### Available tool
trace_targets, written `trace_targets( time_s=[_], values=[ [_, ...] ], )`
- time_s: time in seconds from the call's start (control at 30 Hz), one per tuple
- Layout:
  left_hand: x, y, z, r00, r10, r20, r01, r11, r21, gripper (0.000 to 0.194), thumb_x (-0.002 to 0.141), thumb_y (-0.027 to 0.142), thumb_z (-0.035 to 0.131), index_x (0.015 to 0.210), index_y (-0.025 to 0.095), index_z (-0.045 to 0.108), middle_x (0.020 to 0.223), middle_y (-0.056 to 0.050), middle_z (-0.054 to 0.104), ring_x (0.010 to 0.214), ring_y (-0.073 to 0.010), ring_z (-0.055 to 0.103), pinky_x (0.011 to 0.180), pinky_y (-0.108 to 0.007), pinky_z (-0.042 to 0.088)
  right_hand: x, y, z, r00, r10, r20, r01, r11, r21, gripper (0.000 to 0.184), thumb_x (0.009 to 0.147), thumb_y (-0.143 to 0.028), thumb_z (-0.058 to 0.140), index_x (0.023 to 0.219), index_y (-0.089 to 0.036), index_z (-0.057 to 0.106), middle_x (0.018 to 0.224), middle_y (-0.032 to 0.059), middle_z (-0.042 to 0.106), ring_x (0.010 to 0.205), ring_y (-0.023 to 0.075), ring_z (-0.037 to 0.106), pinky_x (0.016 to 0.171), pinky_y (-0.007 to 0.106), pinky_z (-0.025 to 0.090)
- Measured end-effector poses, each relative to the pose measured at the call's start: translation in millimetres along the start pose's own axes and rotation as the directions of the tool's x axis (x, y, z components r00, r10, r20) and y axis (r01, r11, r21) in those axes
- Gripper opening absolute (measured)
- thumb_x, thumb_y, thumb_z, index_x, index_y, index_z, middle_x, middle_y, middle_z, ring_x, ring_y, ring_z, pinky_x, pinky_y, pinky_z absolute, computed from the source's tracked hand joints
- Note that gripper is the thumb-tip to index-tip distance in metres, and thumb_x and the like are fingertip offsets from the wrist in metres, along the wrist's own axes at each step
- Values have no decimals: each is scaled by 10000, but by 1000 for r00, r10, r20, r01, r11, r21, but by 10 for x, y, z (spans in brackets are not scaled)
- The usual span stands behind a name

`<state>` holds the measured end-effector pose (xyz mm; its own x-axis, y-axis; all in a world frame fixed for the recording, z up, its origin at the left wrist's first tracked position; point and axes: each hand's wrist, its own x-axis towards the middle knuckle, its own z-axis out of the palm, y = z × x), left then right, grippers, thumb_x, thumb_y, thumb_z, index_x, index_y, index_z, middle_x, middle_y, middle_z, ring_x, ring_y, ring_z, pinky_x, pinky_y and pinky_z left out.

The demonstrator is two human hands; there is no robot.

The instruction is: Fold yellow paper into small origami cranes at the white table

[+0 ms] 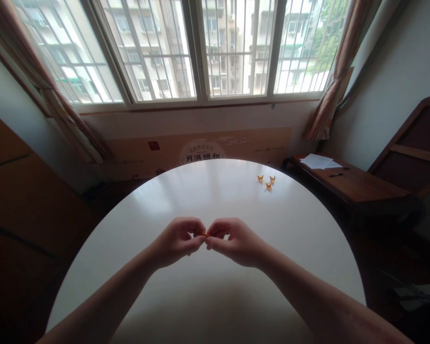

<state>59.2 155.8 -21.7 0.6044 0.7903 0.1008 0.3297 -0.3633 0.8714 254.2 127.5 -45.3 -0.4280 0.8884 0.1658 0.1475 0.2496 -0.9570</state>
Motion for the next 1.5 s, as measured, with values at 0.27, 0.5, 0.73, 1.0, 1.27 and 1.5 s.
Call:
trace_targets(
  time_s=[0.27, 0.5, 0.73, 1.0, 1.27, 1.5],
  values=[
    [8, -32, -34, 984, -119, 131, 135, 983, -121, 57, 695, 189, 578, 687, 134, 592, 558, 42, 519, 472, -70, 481, 409, -168, 402, -6, -36, 32, 1000, 15, -16, -16, 998, -67, 61, 776, -134, 630, 774, -135, 692, 695, 12, 670, 633, 110, 533, 560, 202, 379],
    [14, -47, -169, 987, -104, 124, 116, 989, -88, 26, 681, 156, 557, 675, 137, 574, 555, 45, 509, 467, -65, 476, 408, -161, 396, -2, -48, -41, 998, 55, -13, -56, 998, -42, 64, 743, -147, 613, 741, -148, 677, 680, 25, 679, 643, 134, 561, 575, 230, 397],
    [15, -49, -209, 988, -24, -155, -1, 987, -162, 144, 759, 257, 641, 729, 129, 585, 601, 39, 518, 490, -67, 471, 406, -169, 414, 14, -95, -128, 984, 169, -56, -148, 951, 273, 149, 728, -291, 663, 749, -156, 604, 688, 37, 690, 570, 121, 576, 408, 176, 309],
    [-56, 71, -25, 986, 43, -161, -74, 978, -197, 260, 786, 354, 727, 859, 110, 676, 681, -10, 588, 509, -70, 496, 407, -170, 441, -12, -89, -41, 971, 233, 61, -229, 814, 533, 185, 733, -298, 707, 760, -158, 590, 604, 0, 638, 488, 87, 540, 389, 159, 285],
    [-70, 117, 17, 992, 30, -119, -66, 950, -307, 269, 760, 365, 761, 777, 108, 680, 668, -23, 605, 519, -82, 502, 391, -172, 437, -42, -166, 2, 961, 232, 148, -274, 757, 594, 264, 762, -356, 761, 753, -153, 593, 566, -9, 614, 441, 70, 509, 364, 150, 267],
    [-67, 99, 30, 998, 15, -67, -41, 914, -403, 293, 746, 381, 782, 762, 108, 679, 626, -7, 579, 499, -81, 507, 383, -172, 433, -49, -124, 10, 947, 228, 228, -323, 691, 647, 261, 773, -347, 755, 746, -159, 575, 546, -6, 615, 420, 71, 497, 349, 152, 229]
  ],
)
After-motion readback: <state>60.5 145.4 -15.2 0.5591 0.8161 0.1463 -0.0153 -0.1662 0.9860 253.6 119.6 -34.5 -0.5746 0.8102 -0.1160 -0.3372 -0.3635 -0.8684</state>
